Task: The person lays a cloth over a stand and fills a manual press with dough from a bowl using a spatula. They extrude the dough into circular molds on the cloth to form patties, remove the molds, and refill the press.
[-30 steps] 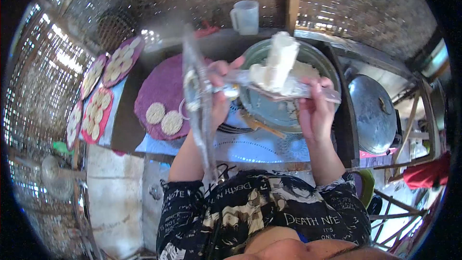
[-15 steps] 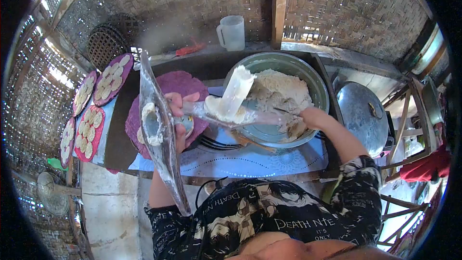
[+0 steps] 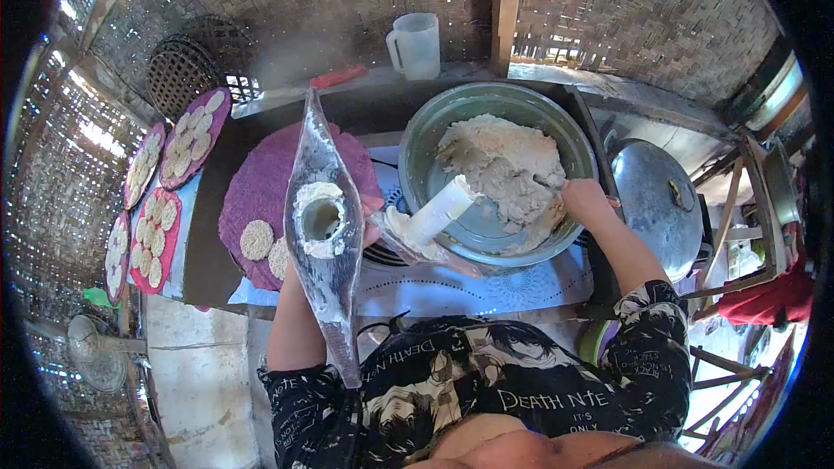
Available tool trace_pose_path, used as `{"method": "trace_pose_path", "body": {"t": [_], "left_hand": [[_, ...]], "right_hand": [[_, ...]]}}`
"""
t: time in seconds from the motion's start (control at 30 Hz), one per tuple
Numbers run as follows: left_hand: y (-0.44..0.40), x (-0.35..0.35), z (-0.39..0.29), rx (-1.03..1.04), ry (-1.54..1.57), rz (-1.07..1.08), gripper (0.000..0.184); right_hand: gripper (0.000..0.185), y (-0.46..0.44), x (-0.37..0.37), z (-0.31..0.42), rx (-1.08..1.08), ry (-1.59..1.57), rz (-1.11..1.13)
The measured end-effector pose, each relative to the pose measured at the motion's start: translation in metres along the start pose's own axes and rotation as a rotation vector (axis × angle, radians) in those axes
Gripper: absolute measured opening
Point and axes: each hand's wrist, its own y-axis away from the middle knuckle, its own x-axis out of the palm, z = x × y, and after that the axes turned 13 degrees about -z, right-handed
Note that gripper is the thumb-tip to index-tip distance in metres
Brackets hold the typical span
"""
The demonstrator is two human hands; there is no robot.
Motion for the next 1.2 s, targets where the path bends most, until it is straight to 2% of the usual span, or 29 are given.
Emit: {"method": "trace_pose_path", "body": {"t": [0.13, 0.2, 0.27, 0.3, 0.43, 0.53, 0.63, 0.77, 0.87, 0.9, 1.0, 1.1, 1.2], "left_hand": [[0.002, 0.001, -0.012, -0.046, -0.006, -0.053, 0.034], [0.004, -0.012, 0.002, -0.017, -0.210, 0.029, 0.037], [0.002, -0.012, 0.000, -0.106, -0.205, -0.009, 0.033], [0.001, -0.001, -0.010, -0.210, -0.096, -0.085, 0.028], [0.002, 0.001, -0.004, -0.323, -0.064, -0.126, 0.022], [-0.001, 0.011, -0.002, -0.013, -0.053, -0.108, 0.022], [-0.007, 0.023, -0.004, 0.103, 0.117, -0.058, 0.025], [0.001, 0.024, -0.012, -0.210, 0.062, -0.110, 0.026], [0.005, 0.012, -0.008, -0.183, -0.064, -0.062, 0.026], [0.003, 0.008, -0.011, -0.093, -0.182, -0.003, 0.028], [0.007, 0.003, 0.001, -0.076, -0.169, -0.003, 0.030], [0.011, 0.010, -0.004, -0.267, -0.033, -0.033, 0.033], [0.013, 0.013, -0.006, -0.298, -0.007, 0.004, 0.034]], "right_hand": [[0.012, -0.011, 0.006, 0.009, -0.038, -0.027, 0.009], [0.012, -0.012, 0.010, 0.015, -0.064, -0.028, -0.002], [0.012, -0.015, 0.023, 0.020, -0.101, -0.020, -0.018], [0.012, -0.015, 0.022, 0.022, -0.105, -0.017, -0.008], [0.012, -0.012, 0.028, 0.029, -0.122, -0.065, -0.015], [0.012, -0.005, 0.021, 0.031, -0.087, -0.107, 0.011], [0.013, -0.001, 0.017, 0.032, -0.095, -0.131, 0.064], [0.013, 0.000, -0.005, 0.026, -0.113, -0.109, 0.099], [0.014, 0.008, -0.033, 0.008, -0.089, -0.133, 0.085], [0.013, 0.012, -0.052, 0.004, -0.087, -0.089, 0.113], [0.013, 0.019, -0.078, -0.003, -0.154, -0.058, 0.096], [0.012, 0.021, -0.083, -0.005, -0.157, -0.050, 0.097], [0.014, 0.022, -0.063, 0.006, -0.164, -0.052, 0.172]]}}
